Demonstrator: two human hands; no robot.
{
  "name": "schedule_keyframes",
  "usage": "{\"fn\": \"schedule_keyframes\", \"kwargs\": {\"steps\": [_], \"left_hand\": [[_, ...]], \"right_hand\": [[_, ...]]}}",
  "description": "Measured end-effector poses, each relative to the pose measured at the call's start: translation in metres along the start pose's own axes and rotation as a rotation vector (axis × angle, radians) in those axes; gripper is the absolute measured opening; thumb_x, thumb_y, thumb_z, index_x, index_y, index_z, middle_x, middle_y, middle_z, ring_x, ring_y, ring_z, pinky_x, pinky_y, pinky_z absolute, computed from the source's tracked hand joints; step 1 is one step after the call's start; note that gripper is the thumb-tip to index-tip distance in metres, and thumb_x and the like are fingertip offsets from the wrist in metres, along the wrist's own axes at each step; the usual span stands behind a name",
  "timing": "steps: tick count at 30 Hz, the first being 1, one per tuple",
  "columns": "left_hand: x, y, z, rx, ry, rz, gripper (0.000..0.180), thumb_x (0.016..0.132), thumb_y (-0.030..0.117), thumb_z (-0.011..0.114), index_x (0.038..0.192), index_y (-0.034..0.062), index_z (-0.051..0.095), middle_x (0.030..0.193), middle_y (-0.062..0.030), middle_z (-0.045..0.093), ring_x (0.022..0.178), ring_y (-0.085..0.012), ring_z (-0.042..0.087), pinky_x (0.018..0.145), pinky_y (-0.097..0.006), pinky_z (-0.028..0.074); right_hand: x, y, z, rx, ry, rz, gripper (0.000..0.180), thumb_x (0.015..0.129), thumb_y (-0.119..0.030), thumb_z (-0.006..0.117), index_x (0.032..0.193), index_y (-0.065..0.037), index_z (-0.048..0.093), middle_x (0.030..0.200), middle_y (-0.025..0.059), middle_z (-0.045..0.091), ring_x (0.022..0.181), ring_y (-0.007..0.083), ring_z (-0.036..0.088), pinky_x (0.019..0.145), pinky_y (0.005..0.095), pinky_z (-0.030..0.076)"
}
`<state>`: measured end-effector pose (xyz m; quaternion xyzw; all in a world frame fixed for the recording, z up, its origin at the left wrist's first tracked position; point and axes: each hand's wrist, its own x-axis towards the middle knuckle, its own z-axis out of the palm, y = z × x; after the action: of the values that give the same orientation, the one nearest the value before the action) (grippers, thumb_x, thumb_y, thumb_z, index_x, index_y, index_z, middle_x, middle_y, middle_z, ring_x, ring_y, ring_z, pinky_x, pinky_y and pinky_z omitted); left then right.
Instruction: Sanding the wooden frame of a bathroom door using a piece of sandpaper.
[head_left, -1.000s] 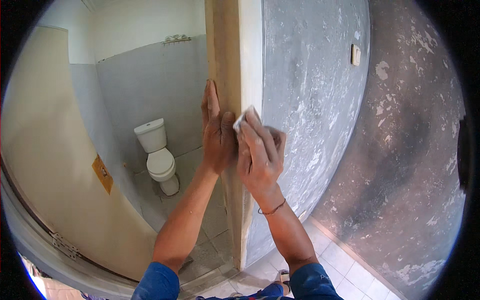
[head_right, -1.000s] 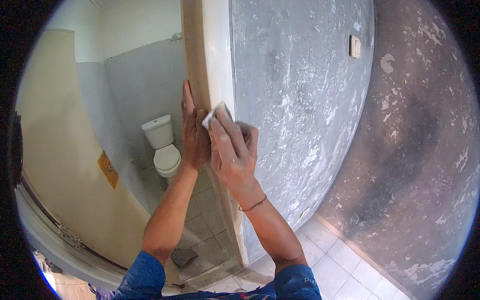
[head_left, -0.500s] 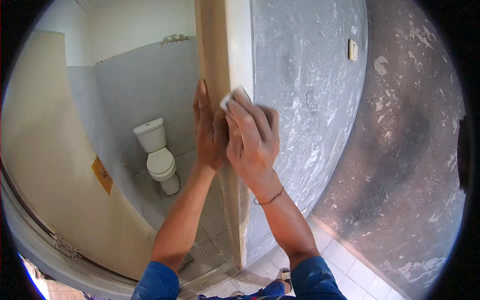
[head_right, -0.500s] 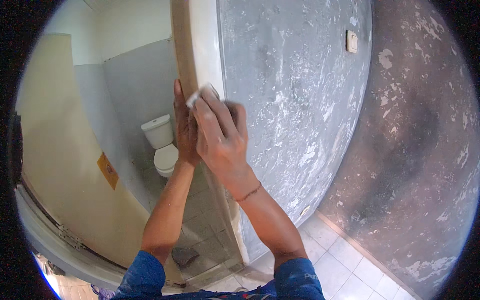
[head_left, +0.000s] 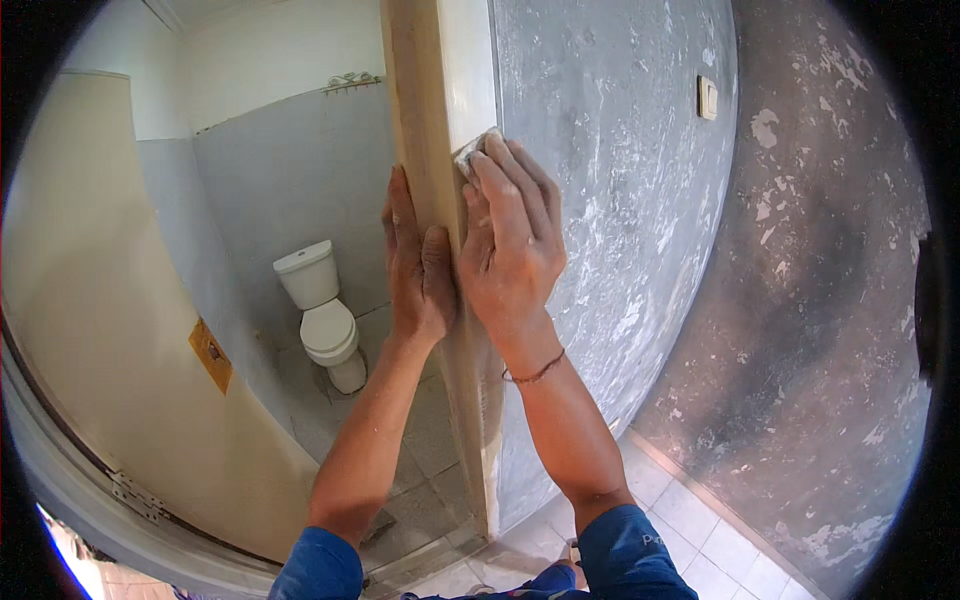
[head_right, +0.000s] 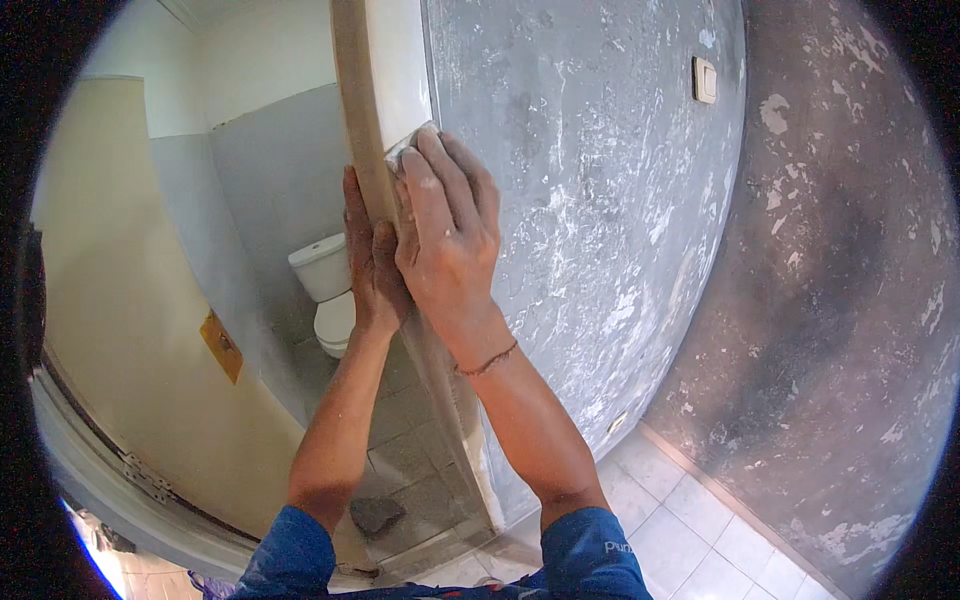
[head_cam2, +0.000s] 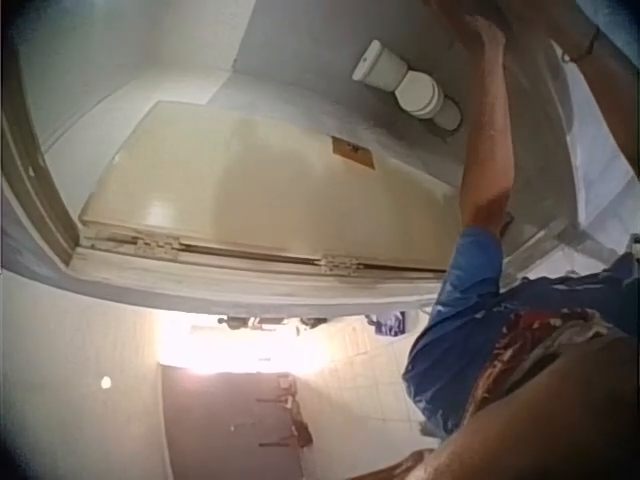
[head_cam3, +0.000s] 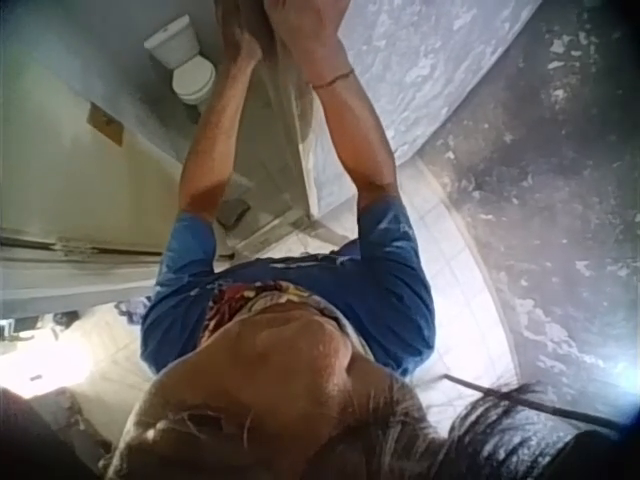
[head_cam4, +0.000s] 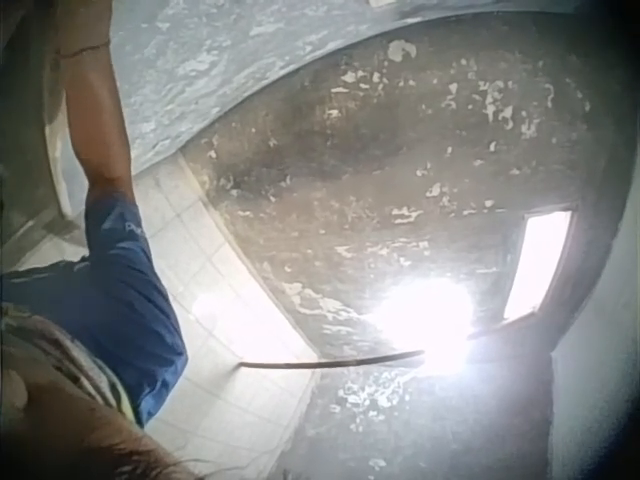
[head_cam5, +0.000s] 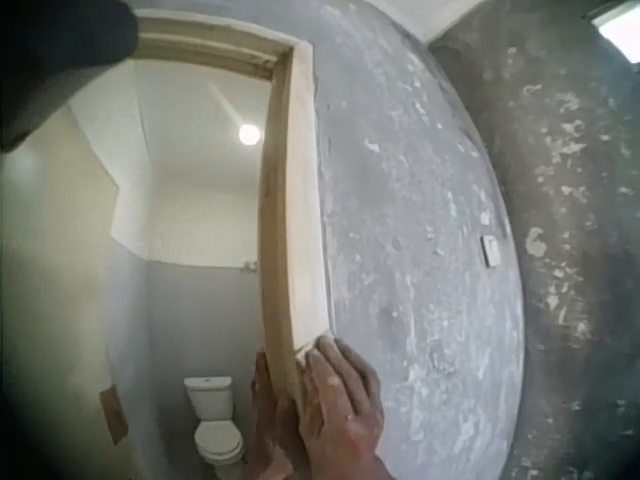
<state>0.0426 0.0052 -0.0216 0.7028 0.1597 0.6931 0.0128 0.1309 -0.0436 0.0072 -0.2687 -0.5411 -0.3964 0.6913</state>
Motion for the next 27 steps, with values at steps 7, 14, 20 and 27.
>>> {"fn": "schedule_keyframes", "kwargs": {"steps": [7,14,20,27], "left_hand": [[-0.002,0.016,-0.007,-0.094,-0.024,-0.035,0.061,0.100,0.031,0.029,0.147,-0.0039,0.014,0.147,-0.0253,0.025,0.135,-0.0377,0.027,0.109,-0.044,0.026],[0.000,-0.003,-0.005,-0.036,-0.042,-0.013,0.060,0.101,0.028,0.030,0.149,-0.0010,0.010,0.150,-0.0217,0.022,0.135,-0.0364,0.027,0.110,-0.044,0.024],[-0.001,0.001,-0.003,-0.073,-0.022,-0.101,0.059,0.102,0.030,0.030,0.151,0.0060,0.008,0.149,-0.0208,0.024,0.136,-0.0353,0.026,0.110,-0.044,0.024],[-0.001,0.002,-0.005,-0.048,-0.019,-0.111,0.063,0.101,0.040,0.029,0.150,0.0049,0.009,0.150,-0.0214,0.021,0.136,-0.0354,0.026,0.110,-0.044,0.023]], "right_hand": [[-0.061,-0.020,-0.022,0.072,-0.151,0.076,0.025,0.089,-0.001,0.058,0.113,0.001,0.062,0.119,0.0203,0.061,0.117,0.0358,0.056,0.094,0.0400,0.050],[-0.041,-0.017,-0.013,0.085,-0.075,0.082,0.034,0.087,0.003,0.058,0.121,0.001,0.057,0.121,0.0225,0.059,0.116,0.0392,0.056,0.094,0.0439,0.049],[-0.093,-0.024,-0.030,0.082,-0.198,0.174,0.043,0.083,0.005,0.059,0.125,0.002,0.051,0.131,0.0220,0.052,0.122,0.0404,0.050,0.098,0.0461,0.045],[-0.091,-0.031,-0.027,0.088,-0.168,0.194,0.040,0.086,0.003,0.055,0.125,0.005,0.051,0.131,0.0239,0.051,0.123,0.0414,0.049,0.100,0.0474,0.043]]}}
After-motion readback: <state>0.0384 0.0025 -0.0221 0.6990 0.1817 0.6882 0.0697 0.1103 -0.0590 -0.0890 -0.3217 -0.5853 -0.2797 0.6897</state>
